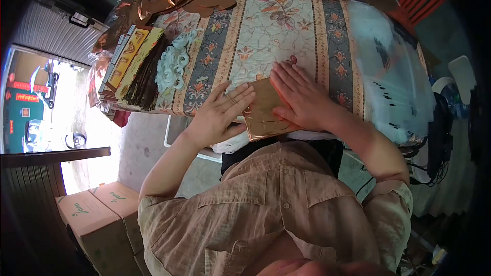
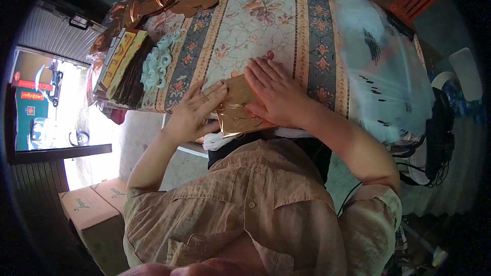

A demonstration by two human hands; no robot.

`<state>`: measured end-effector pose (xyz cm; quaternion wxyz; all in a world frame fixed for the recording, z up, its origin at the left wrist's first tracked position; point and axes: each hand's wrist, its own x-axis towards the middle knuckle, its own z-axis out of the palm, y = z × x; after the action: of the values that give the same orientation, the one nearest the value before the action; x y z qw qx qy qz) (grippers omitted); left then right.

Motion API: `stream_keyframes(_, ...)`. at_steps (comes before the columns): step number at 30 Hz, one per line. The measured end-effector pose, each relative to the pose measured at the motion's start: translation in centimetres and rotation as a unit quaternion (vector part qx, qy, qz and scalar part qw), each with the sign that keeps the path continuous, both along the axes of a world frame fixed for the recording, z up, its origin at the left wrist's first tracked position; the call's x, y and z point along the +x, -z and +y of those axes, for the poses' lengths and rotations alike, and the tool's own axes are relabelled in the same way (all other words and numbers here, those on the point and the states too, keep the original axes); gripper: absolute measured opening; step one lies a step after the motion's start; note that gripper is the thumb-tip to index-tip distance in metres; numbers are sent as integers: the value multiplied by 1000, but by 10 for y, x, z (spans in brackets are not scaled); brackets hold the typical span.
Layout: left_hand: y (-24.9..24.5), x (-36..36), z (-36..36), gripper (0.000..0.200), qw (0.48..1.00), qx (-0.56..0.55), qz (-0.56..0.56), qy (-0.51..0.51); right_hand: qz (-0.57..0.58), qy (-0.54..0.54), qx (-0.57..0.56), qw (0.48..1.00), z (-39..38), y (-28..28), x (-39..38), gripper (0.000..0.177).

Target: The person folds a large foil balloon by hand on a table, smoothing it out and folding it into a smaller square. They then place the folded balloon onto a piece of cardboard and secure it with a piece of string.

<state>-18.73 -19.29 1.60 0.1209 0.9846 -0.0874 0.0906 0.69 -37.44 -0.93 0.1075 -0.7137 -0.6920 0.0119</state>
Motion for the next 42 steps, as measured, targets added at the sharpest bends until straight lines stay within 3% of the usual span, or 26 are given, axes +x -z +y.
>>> stream_keyframes(4,-2,6,3,48,998,-4,-62,7,-8,7,14,1000,0,3,-4,73)
stream_keyframes(6,-10,14,2,38,990,59,-118,40,-7,14,8,1000,1,1,-4,73)
stream_keyframes(14,-3,20,10,32,984,112,-109,87,3,29,15,999,3,4,0,71)
stream_keyframes(16,-2,19,9,32,984,106,-115,83,206,36,-8,978,6,1,10,65)
stream_keyframes(17,-3,19,8,32,990,54,-114,64,206,38,-6,978,7,0,18,65)
stream_keyframes(18,-4,19,7,32,993,1,-113,45,403,37,51,913,6,-1,28,62)
stream_keyframes(19,-2,18,9,32,992,3,-115,47,580,33,107,807,4,-2,35,59)
stream_keyframes(20,2,18,12,30,990,-70,-121,5,609,62,152,776,3,-2,39,55)
stream_keyframes(21,4,17,14,29,981,-143,-127,-36,606,60,154,778,2,-3,41,55)
stream_keyframes(23,4,14,14,18,975,-161,-138,-64,810,102,196,543,4,-8,47,50)
stream_keyframes(24,4,15,13,15,924,-328,-76,-184,842,68,189,500,5,-3,55,43)
stream_keyframes(25,5,19,13,13,827,-479,-10,-294,840,64,192,504,4,-1,57,43)
stream_keyframes(26,13,29,10,12,705,-666,-76,-231,848,51,145,507,3,-6,54,41)
stream_keyframes(27,19,37,11,12,707,-665,-79,-226,854,39,98,509,2,-10,50,40)
stream_keyframes(29,24,50,12,9,600,-777,-60,-181,843,36,81,530,10,-16,44,39)
stream_keyframes(31,21,61,11,8,582,-792,-43,-177,825,88,87,551,18,-17,41,34)
stream_keyframes(34,12,69,9,13,549,-832,24,-81,810,127,104,563,26,-10,47,34)
stream_keyframes(35,5,71,5,13,549,-832,20,-83,810,125,100,564,27,-7,47,34)
stream_keyframes(37,-2,75,1,16,547,-816,53,-181,796,154,150,565,25,-2,48,28)
stream_keyframes(42,-6,79,1,21,531,-828,52,-173,808,181,159,538,23,-6,41,21)
